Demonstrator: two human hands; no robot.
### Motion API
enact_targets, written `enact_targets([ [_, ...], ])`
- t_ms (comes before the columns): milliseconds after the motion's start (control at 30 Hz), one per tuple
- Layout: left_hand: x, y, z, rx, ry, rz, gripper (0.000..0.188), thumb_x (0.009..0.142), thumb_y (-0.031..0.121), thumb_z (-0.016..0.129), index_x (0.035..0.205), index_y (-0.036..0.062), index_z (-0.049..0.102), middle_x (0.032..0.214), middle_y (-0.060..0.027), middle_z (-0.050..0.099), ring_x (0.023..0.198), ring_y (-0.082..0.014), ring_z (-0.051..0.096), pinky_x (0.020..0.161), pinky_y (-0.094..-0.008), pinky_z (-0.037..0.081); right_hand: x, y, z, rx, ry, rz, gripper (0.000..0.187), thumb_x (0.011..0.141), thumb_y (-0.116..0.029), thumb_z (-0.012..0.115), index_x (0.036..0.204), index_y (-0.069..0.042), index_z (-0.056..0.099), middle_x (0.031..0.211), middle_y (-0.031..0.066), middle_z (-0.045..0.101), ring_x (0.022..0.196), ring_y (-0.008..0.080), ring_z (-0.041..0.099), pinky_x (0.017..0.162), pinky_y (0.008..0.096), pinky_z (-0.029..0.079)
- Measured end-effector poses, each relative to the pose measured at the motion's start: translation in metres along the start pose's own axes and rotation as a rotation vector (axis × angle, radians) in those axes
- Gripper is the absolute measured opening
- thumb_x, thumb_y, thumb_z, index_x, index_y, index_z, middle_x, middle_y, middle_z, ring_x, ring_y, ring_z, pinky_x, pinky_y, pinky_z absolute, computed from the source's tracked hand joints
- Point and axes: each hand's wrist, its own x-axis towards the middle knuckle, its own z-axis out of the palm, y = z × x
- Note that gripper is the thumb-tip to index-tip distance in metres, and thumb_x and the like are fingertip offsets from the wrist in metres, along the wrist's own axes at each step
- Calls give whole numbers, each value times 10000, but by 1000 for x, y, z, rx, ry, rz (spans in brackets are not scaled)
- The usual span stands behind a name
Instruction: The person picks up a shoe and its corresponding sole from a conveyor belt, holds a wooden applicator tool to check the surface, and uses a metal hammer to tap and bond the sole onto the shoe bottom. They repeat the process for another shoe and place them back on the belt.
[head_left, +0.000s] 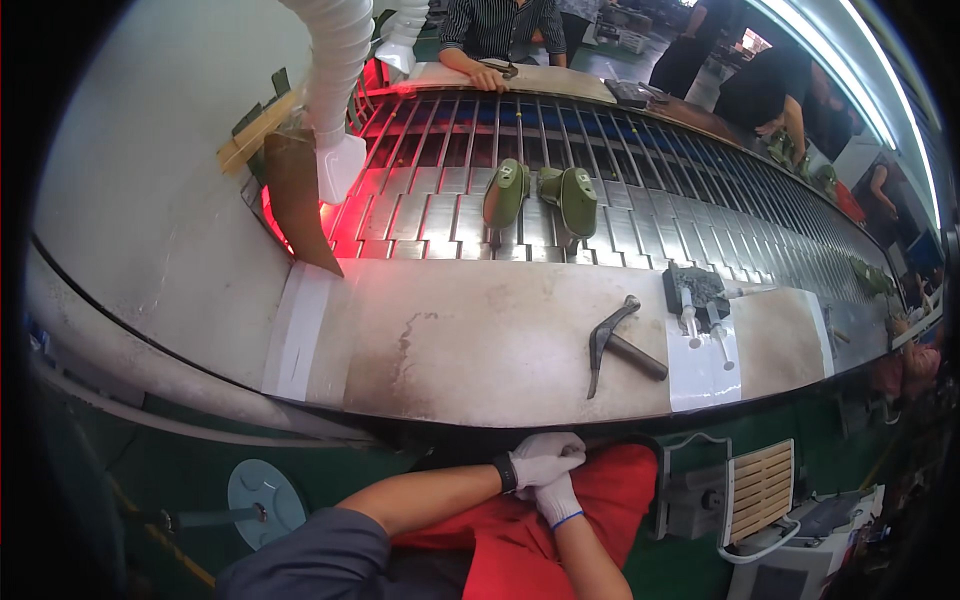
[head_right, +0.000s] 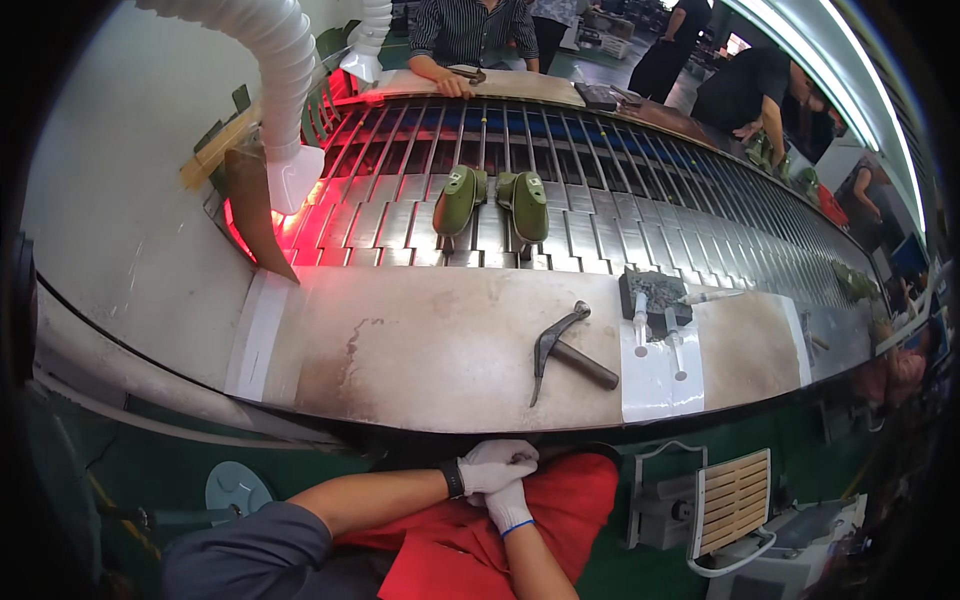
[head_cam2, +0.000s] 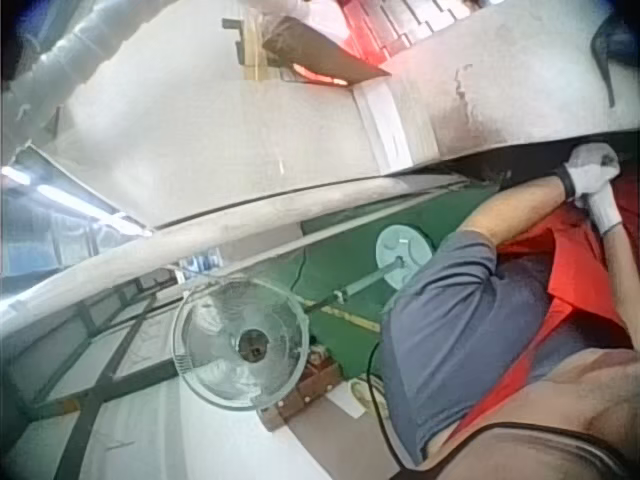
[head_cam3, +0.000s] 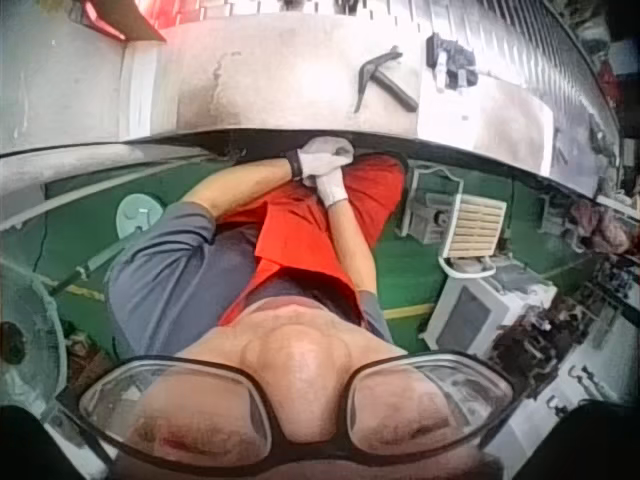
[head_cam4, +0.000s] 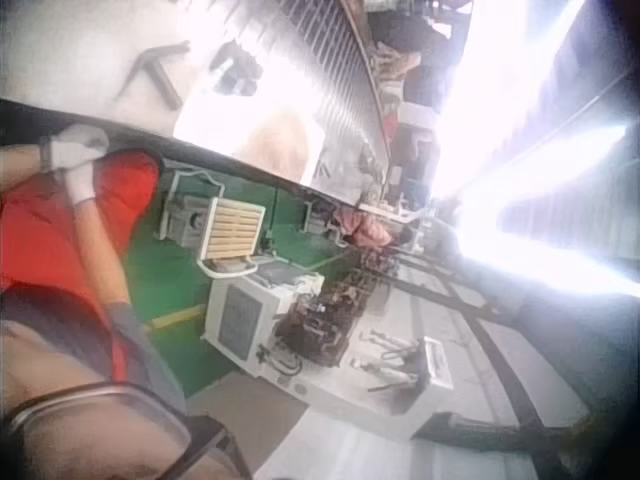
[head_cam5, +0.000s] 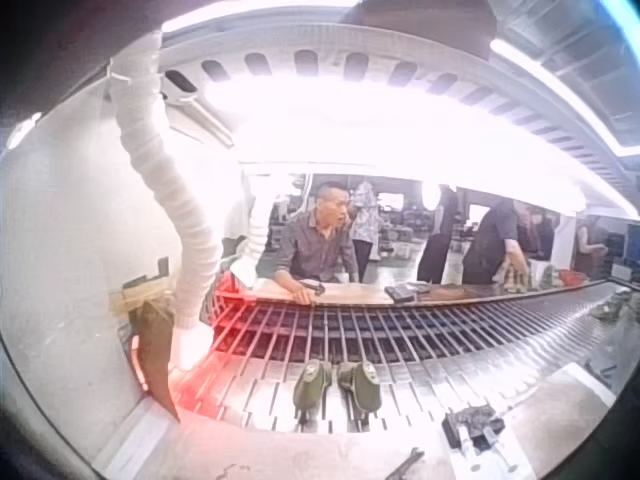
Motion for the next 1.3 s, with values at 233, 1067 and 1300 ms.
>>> enact_targets([
  [233,2,3,0,13,-38,25,411,985,383,686,1260,82,742,1206,-145,772,1118,-301,742,985,-384,573,3,1,-6,170,10,39,465,1175,-353,330,1540,-91,449,1441,145,602,1326,282,571,1025,451,542],
  [1067,18,23,12,-16,-79,64,395,993,355,700,1280,88,748,1236,-131,779,1140,-263,743,997,-360,567,39,32,-48,543,-37,-16,498,1159,-454,326,1488,-123,497,1374,129,604,1293,281,577,1062,410,519],
  [1300,-5,-1,-10,-30,35,-54,399,987,352,703,1285,92,753,1221,-129,788,1114,-258,754,985,-356,573,-8,-35,48,84,47,-24,356,1154,-170,399,1490,-65,448,1388,139,580,1303,247,567,1082,389,518],
])
